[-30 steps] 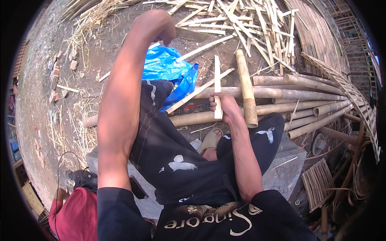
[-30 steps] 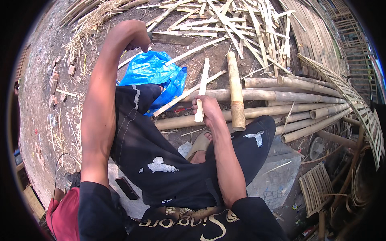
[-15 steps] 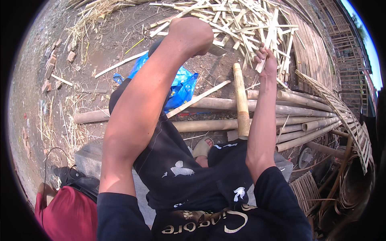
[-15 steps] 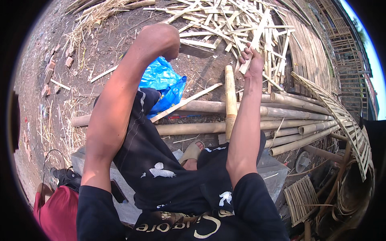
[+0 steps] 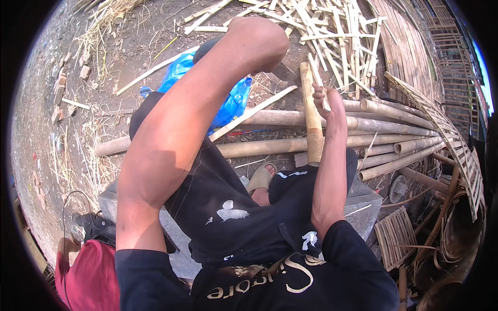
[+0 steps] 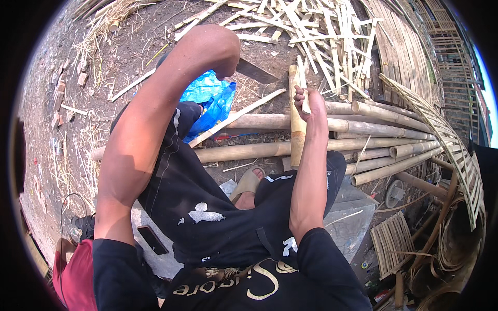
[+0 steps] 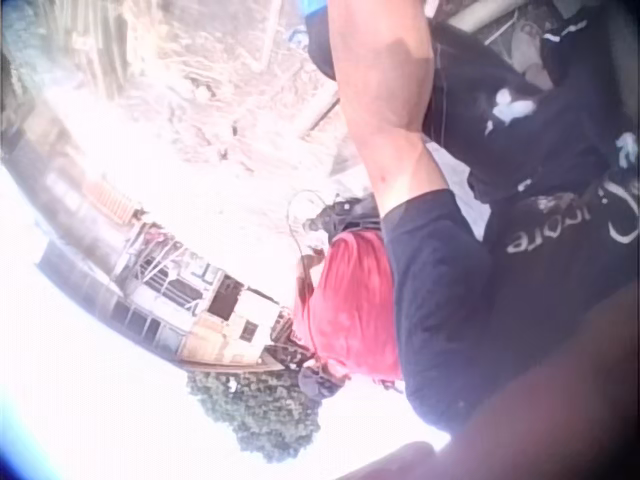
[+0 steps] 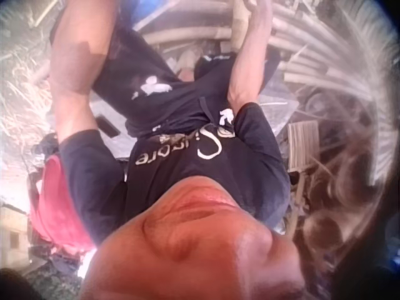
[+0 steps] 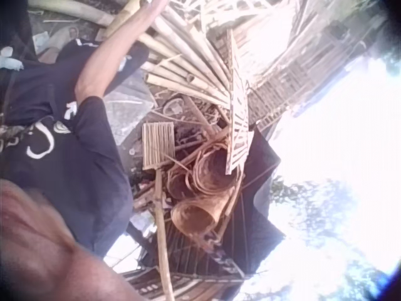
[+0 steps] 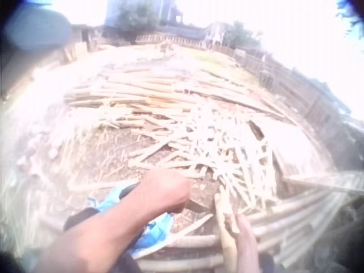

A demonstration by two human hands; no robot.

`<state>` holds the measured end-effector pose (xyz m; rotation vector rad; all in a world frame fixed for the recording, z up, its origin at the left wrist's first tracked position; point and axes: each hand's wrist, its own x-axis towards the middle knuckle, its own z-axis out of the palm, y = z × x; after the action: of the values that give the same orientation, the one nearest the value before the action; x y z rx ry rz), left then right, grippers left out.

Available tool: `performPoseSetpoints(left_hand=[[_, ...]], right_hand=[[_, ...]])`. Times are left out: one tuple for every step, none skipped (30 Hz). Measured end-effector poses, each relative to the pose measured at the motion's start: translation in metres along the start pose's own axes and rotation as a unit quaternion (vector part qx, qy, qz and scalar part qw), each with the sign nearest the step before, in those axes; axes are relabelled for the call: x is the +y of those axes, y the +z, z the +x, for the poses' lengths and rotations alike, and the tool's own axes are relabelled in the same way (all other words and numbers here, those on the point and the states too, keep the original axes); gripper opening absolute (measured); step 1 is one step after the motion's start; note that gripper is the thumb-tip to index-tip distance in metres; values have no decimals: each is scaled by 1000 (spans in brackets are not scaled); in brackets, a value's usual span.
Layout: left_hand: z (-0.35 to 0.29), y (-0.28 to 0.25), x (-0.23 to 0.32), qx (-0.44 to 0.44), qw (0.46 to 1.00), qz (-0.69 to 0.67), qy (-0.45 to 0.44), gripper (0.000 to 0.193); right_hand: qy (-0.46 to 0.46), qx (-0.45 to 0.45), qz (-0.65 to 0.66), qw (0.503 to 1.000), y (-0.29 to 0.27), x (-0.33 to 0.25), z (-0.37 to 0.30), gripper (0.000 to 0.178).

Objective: The person uses a knife to shave the outer layer off a bamboo pole, turning it by hand to reach all sides.

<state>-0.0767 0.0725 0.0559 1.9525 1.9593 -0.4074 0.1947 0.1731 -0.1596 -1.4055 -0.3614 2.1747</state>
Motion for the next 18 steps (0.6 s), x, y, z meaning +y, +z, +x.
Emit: performPoseSetpoints(left_hand=[[1, 2, -1, -10, 1000, -4, -6, 23], [10, 4, 7, 21, 1000, 17, 0, 23], [19, 3, 13, 10, 1000, 15, 19, 28], [20, 1, 13, -11, 1000, 17, 7, 30], [21, 0, 12, -32, 999, 18, -4, 31], [19, -2, 11, -29, 1000, 12, -1, 33], [18, -5, 11, -31, 1000, 4, 2, 35], [18, 0, 10, 1, 1000, -11, 3, 28], [20, 3, 7, 32, 999, -26, 3, 23], [23, 5, 9, 35, 999, -28, 14, 22], [26, 6, 10, 38, 999, -32, 19, 22], [30, 7, 11, 40, 998, -35, 24, 22], [31, 5, 13, 34, 998, -42, 18, 22], [30, 0, 15, 29, 998, -46, 13, 22], [29, -6, 18, 24, 998, -51, 9, 22], [33, -10, 19, -4, 999, -53, 6, 26], [36, -13, 22, -14, 998, -52, 16, 28], [27, -19, 19, -23, 998, -51, 9, 30]], right_hand=[[-9, 12, -2, 1000, 6, -4, 6, 28], [-23, -10, 19, 1000, -14, -16, 20, 28], [-38, -32, 39, 998, -34, -30, 31, 27], [-55, -10, 38, 998, -27, -33, 29, 26], [-43, -8, 44, 998, -17, -41, 30, 25], [-51, -9, 45, 998, -20, -54, 36, 25], [-59, -10, 45, 997, -22, -68, 41, 25], [-68, -19, 48, 996, -21, -78, 42, 26], [-81, -33, 51, 995, -15, -91, 46, 27], [-63, -52, 83, 993, -23, -107, 53, 29], [-43, -75, 113, 990, -19, -118, 56, 32], [-65, -61, 89, 992, -18, -124, 58, 33], [-84, -48, 66, 993, -12, -125, 56, 34], [-81, -54, 45, 994, -10, -127, 56, 35], [-117, -34, 13, 992, -7, -129, 58, 36], [-115, -33, 8, 993, -2, -134, 60, 36], [-113, -26, 5, 993, -5, -145, 65, 36], [-107, -55, 2, 993, 6, -157, 74, 34]])
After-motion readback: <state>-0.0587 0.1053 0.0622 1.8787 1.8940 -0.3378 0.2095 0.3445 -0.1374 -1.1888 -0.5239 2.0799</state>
